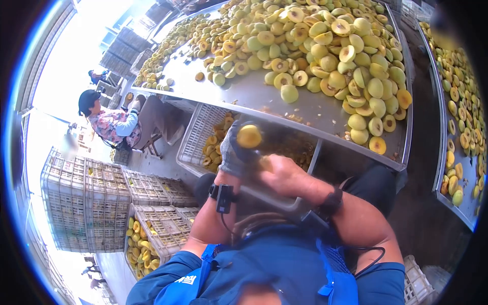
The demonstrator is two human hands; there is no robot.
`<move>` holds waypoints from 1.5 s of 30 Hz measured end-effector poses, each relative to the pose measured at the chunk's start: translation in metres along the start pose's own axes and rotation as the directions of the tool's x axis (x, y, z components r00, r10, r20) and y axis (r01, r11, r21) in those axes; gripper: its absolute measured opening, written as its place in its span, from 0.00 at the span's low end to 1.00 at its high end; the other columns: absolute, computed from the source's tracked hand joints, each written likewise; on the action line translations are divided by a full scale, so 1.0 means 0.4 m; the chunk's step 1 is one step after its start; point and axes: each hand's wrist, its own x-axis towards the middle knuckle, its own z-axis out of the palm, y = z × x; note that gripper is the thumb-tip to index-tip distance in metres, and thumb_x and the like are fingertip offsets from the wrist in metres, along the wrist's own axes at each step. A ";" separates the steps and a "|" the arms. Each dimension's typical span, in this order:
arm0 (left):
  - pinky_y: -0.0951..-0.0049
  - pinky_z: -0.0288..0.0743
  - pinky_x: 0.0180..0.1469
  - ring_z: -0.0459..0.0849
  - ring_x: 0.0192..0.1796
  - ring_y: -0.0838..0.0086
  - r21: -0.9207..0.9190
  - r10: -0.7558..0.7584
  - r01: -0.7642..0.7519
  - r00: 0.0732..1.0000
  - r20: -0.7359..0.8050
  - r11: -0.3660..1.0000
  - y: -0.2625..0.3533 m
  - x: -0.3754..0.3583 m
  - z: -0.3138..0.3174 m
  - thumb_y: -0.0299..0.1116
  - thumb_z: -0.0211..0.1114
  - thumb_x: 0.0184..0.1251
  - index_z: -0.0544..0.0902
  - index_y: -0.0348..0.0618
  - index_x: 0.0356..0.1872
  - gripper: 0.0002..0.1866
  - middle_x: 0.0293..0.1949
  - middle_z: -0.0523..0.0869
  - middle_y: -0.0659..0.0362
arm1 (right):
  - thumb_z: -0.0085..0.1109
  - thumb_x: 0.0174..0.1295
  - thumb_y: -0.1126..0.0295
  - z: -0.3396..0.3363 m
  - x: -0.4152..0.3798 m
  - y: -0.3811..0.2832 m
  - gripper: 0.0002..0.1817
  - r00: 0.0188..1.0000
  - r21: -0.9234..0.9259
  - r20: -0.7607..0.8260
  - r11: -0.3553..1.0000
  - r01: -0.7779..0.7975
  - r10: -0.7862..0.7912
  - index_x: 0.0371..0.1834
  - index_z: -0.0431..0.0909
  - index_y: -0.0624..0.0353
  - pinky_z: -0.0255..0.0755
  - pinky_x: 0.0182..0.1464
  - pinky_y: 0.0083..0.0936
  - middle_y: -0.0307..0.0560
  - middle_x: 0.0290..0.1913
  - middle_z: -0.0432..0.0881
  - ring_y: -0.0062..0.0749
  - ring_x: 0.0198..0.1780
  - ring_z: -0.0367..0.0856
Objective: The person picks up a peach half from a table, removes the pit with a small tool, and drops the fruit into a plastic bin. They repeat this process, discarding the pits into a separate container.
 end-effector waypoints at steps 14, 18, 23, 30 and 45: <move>0.70 0.82 0.58 0.88 0.52 0.69 0.341 -0.177 0.289 0.930 -0.323 0.895 -0.341 0.193 -0.126 0.27 0.68 0.68 0.83 0.31 0.59 0.19 0.51 0.90 0.51 | 0.62 0.69 0.65 -0.017 0.008 -0.012 0.15 0.999 0.002 0.027 0.999 0.036 -0.036 0.46 0.72 0.66 0.76 0.43 0.51 0.70 0.34 0.83 0.70 0.42 0.84; 0.63 0.84 0.50 0.92 0.41 0.62 0.003 -0.054 0.054 0.996 0.078 0.999 -0.160 0.310 0.103 0.30 0.72 0.64 0.85 0.40 0.59 0.21 0.48 0.89 0.48 | 0.61 0.70 0.66 -0.048 0.020 -0.035 0.14 0.999 0.045 -0.035 0.999 -0.005 0.006 0.45 0.70 0.65 0.76 0.40 0.49 0.67 0.32 0.83 0.67 0.39 0.84; 0.54 0.82 0.57 0.85 0.58 0.52 0.379 -0.009 -0.267 0.807 0.591 0.886 -0.032 0.360 0.303 0.41 0.77 0.57 0.81 0.50 0.65 0.32 0.62 0.81 0.49 | 0.61 0.70 0.67 -0.096 0.017 -0.049 0.12 0.979 0.069 -0.203 0.998 0.010 0.005 0.45 0.71 0.64 0.76 0.38 0.46 0.62 0.29 0.82 0.61 0.34 0.84; 0.62 0.87 0.46 0.91 0.41 0.58 -0.671 -0.112 0.692 0.714 0.692 0.266 -0.082 0.320 0.215 0.38 0.58 0.70 0.75 0.32 0.71 0.31 0.55 0.86 0.44 | 0.61 0.70 0.69 -0.141 0.016 -0.023 0.11 0.919 0.179 -0.393 0.983 0.037 0.037 0.46 0.74 0.65 0.76 0.41 0.33 0.47 0.33 0.81 0.29 0.36 0.79; 0.63 0.72 0.74 0.80 0.69 0.62 -0.738 -0.006 0.603 0.776 0.631 0.303 0.122 0.143 0.024 0.42 0.67 0.69 0.69 0.28 0.75 0.39 0.68 0.80 0.43 | 0.55 0.72 0.75 -0.123 0.026 -0.012 0.09 0.940 0.375 -0.329 0.901 0.216 -0.089 0.52 0.77 0.66 0.72 0.35 0.23 0.36 0.35 0.81 0.18 0.33 0.75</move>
